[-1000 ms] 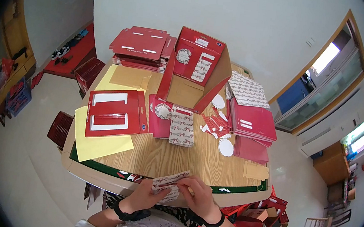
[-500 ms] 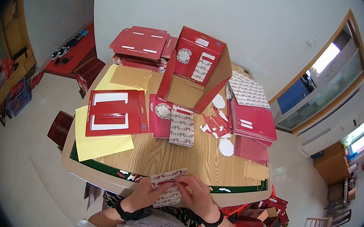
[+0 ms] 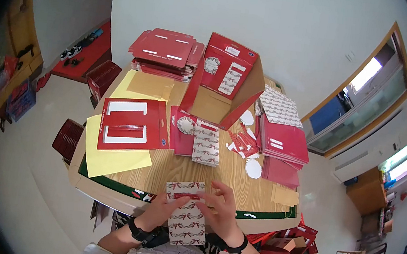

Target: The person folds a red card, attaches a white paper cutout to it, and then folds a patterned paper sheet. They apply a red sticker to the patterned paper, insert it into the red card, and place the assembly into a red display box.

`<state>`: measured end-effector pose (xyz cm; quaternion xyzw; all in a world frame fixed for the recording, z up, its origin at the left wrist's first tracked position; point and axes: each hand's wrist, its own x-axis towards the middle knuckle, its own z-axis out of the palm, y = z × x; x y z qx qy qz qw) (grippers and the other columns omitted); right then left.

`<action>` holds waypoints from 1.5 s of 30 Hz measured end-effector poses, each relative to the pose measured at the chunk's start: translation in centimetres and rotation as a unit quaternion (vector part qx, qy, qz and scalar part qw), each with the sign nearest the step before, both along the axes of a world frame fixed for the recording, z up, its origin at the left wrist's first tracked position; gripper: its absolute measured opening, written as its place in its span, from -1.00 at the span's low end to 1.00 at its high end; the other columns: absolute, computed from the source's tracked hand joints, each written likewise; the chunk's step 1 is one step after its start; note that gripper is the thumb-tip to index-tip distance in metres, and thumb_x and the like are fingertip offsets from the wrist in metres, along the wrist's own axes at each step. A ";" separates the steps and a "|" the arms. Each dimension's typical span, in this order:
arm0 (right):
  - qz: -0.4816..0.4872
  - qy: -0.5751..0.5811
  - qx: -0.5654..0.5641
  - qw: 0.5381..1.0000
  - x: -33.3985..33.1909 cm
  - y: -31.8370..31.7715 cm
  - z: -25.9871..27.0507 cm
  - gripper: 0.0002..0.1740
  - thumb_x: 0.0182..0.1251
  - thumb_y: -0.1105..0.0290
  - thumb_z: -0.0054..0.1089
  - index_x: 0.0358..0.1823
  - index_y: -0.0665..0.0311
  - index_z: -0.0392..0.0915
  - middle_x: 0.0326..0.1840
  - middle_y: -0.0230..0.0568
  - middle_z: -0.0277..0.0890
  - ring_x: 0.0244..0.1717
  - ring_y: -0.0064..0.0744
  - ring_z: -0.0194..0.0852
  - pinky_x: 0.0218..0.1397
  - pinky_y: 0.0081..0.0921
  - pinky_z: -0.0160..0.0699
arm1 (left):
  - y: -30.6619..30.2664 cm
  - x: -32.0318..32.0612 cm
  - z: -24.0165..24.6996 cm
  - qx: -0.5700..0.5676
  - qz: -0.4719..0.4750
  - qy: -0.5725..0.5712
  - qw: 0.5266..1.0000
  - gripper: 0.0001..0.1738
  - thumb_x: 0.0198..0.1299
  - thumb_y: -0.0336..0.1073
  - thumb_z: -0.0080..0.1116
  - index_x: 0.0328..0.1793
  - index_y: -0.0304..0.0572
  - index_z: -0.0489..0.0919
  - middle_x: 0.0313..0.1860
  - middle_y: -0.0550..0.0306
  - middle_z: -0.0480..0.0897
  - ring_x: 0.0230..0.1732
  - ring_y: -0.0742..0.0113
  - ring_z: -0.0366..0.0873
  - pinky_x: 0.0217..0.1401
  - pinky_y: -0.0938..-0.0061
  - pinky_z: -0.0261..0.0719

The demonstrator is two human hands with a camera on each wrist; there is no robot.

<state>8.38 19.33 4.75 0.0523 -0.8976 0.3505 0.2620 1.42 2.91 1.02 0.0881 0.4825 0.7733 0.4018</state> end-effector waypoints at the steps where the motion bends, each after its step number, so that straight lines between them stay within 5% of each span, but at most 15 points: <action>1: 0.014 0.002 0.031 0.999 -0.1 0.1 -0.2 -0.59 -0.04 0.53 0.34 -0.07 0.11 0.58 0.07 0.02 0.32 0.05 -0.05 0.31 0.04 -0.34 0.36 | 0.0 0.0 0.0 0.007 -0.002 -0.001 1.000 -0.71 0.24 -0.31 0.07 0.05 -0.25 0.50 -0.14 0.20 0.60 -0.16 0.51 0.53 -0.09 0.58 0.50; 6: 0.021 -0.016 0.052 0.998 -0.4 0.2 -0.4 -0.62 -0.07 0.57 0.32 -0.15 0.09 0.63 0.16 -0.01 0.28 0.11 -0.08 0.28 0.05 -0.32 0.33 | -0.1 0.1 0.2 -0.066 -0.014 0.133 0.989 -0.67 0.18 -0.35 0.14 0.06 -0.28 0.49 -0.13 0.18 0.60 -0.12 0.48 0.52 -0.06 0.55 0.50; 19: 0.099 -0.004 0.108 0.989 -1.4 0.4 0.9 -0.66 -0.15 0.51 0.39 -0.23 0.13 0.63 0.13 -0.06 0.31 0.15 0.00 0.25 0.13 -0.21 0.31 | -0.9 -0.2 1.5 -0.054 -0.093 0.110 0.988 -0.64 0.15 -0.41 0.13 0.10 -0.31 0.45 -0.09 0.20 0.58 -0.10 0.51 0.50 -0.05 0.56 0.49; 25: 0.082 -0.030 0.041 0.995 -1.3 0.1 0.5 -0.63 -0.05 0.53 0.32 -0.12 0.18 0.54 0.14 -0.05 0.29 0.13 -0.07 0.28 0.08 -0.26 0.34 | -0.8 -0.3 0.1 -0.043 -0.082 0.135 0.987 -0.64 0.17 -0.39 0.12 0.11 -0.31 0.45 -0.08 0.21 0.58 -0.09 0.51 0.49 -0.02 0.56 0.48; 28: -0.029 -0.060 -0.224 0.972 -1.0 -0.1 -0.9 -0.71 0.09 0.50 0.28 -0.12 0.30 0.50 -0.01 -0.11 0.40 -0.07 -0.33 0.41 -0.05 -0.46 0.41 | -0.6 -0.3 0.0 -0.033 -0.066 0.148 0.986 -0.63 0.19 -0.37 0.12 0.11 -0.31 0.45 -0.08 0.20 0.58 -0.09 0.51 0.48 -0.01 0.55 0.47; 31: 0.034 -0.286 -0.334 0.897 -0.5 0.9 -1.2 -0.74 0.18 0.51 0.22 -0.12 0.41 0.44 -0.27 -0.31 0.47 -0.29 -0.67 0.38 -0.25 -0.70 0.38 | -0.2 -0.1 0.1 -0.009 -0.053 0.153 0.987 -0.64 0.20 -0.35 0.11 0.11 -0.31 0.45 -0.08 0.19 0.58 -0.09 0.51 0.48 -0.01 0.55 0.47; 40: -0.011 -0.165 -0.148 0.975 -0.6 0.1 -0.6 -0.78 0.15 0.43 0.29 -0.49 0.33 0.40 -0.60 -0.39 0.35 -0.54 -0.68 0.22 -0.49 -0.66 0.24 | 0.7 0.1 -0.9 -0.003 -0.009 0.154 0.988 -0.69 0.26 -0.33 0.03 0.08 -0.33 0.47 -0.13 0.19 0.59 -0.14 0.51 0.48 -0.07 0.56 0.46; 45: -0.043 -0.136 -0.147 0.979 -0.1 0.7 -1.3 -0.75 0.19 0.44 0.23 -0.48 0.36 0.33 -0.63 -0.34 0.24 -0.57 -0.62 0.14 -0.52 -0.60 0.20 | 0.5 0.0 -1.7 -0.044 -0.039 0.180 0.982 -0.71 0.22 -0.32 0.09 0.01 -0.35 0.52 -0.23 0.19 0.62 -0.23 0.52 0.50 -0.14 0.57 0.48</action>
